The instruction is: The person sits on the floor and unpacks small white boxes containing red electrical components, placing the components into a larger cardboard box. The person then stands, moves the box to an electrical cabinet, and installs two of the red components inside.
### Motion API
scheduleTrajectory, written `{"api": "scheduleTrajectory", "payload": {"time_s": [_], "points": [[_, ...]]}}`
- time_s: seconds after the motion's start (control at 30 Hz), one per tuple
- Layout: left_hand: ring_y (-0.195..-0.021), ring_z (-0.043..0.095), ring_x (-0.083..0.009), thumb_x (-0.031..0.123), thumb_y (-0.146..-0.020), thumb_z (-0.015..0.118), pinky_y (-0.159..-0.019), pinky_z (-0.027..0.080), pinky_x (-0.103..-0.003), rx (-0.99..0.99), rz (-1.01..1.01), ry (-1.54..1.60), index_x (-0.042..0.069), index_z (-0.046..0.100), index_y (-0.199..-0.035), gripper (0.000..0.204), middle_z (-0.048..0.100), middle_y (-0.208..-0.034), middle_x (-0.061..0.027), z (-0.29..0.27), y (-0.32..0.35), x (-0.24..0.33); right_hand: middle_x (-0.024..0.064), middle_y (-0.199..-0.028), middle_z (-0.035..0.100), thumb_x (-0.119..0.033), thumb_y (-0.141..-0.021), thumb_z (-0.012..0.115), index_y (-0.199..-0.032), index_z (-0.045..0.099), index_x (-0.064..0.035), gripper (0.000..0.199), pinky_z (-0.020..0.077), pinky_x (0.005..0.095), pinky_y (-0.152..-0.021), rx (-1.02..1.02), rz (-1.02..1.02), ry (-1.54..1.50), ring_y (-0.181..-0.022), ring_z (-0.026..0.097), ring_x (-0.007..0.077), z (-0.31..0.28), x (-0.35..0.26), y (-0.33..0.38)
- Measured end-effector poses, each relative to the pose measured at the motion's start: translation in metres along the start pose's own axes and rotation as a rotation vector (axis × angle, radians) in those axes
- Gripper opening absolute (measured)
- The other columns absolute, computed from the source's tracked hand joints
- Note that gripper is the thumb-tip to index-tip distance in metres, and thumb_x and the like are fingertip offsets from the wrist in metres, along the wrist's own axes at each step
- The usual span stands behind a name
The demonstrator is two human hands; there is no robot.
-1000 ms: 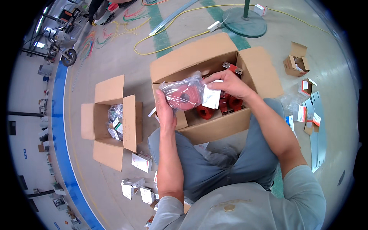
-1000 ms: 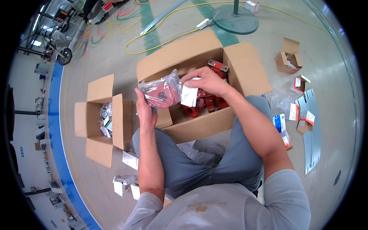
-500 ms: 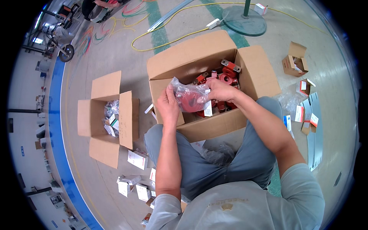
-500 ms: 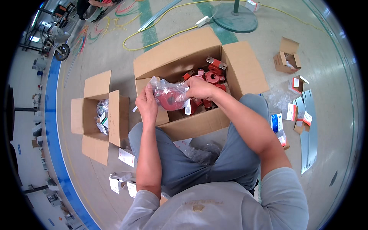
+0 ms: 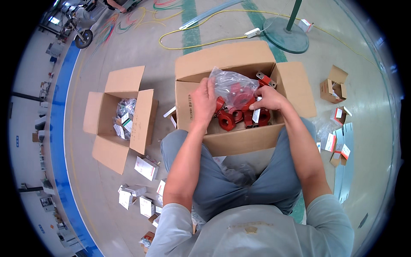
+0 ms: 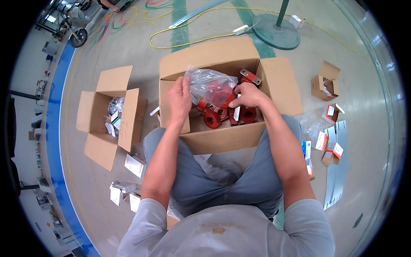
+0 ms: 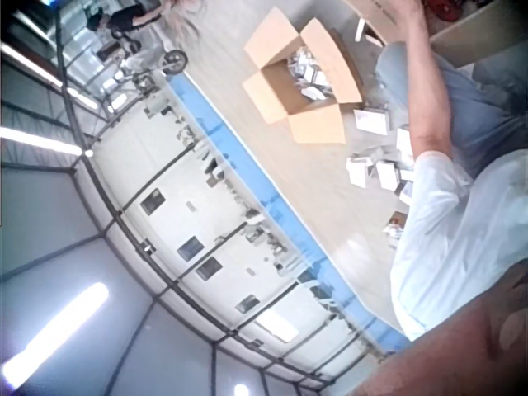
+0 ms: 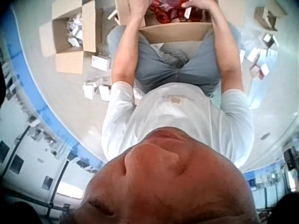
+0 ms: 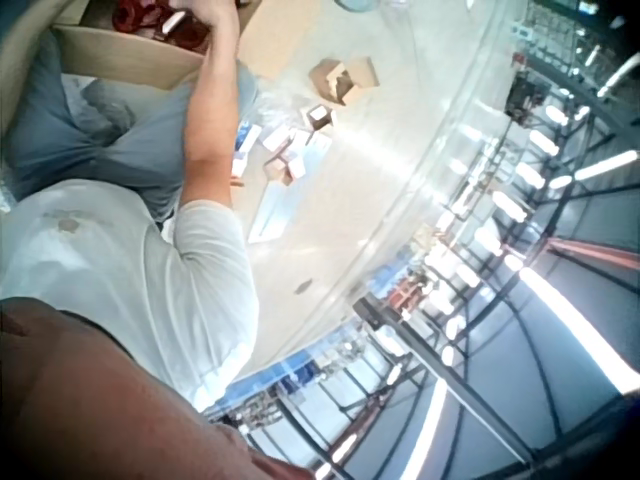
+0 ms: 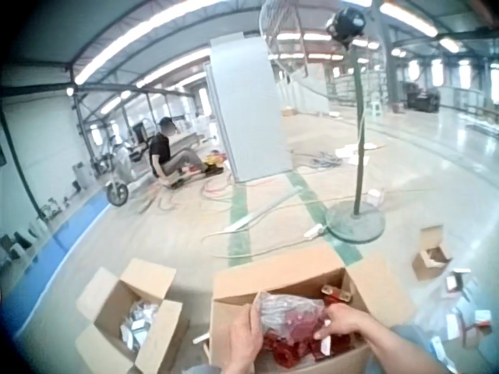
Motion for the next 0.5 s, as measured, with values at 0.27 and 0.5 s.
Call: {"api": "scheduleTrajectory", "payload": {"time_s": [0.27,0.5], "points": [[-0.057,0.048,-0.0071,0.032,-0.109,0.053,-0.052,0.041,-0.027,-0.198,-0.180,0.537,0.001,0.062,-0.090,0.038,0.053,-0.065,-0.0001,0.048,0.018,-0.020,0.0087,-0.067,0.068,-0.011,-0.079,0.075,-0.086,0.075,0.0007,0.014,0.0507,0.0317,-0.049,0.145,0.297,0.009,-0.052,0.065,0.0163,-0.006,0.030,0.007],[-0.055,0.047,-0.0040,0.031,-0.107,0.056,-0.049,0.038,-0.025,0.048,-0.067,0.325,0.005,0.059,-0.085,0.035,0.048,-0.064,0.0036,-0.076,0.011,0.021,0.0128,-0.077,0.071,-0.008,-0.084,0.070,-0.099,0.075,0.0014,0.018,0.0524,0.0332,-0.054,0.296,-0.004,0.027,-0.066,0.069,0.0164,-0.004,0.033,-0.016]]}}
Point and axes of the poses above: each hand's wrist, its own y-axis away from the middle knuckle, its own z-axis out of the palm, x = y × z, the point moved 5 cm from there along -y, towards the middle knuckle
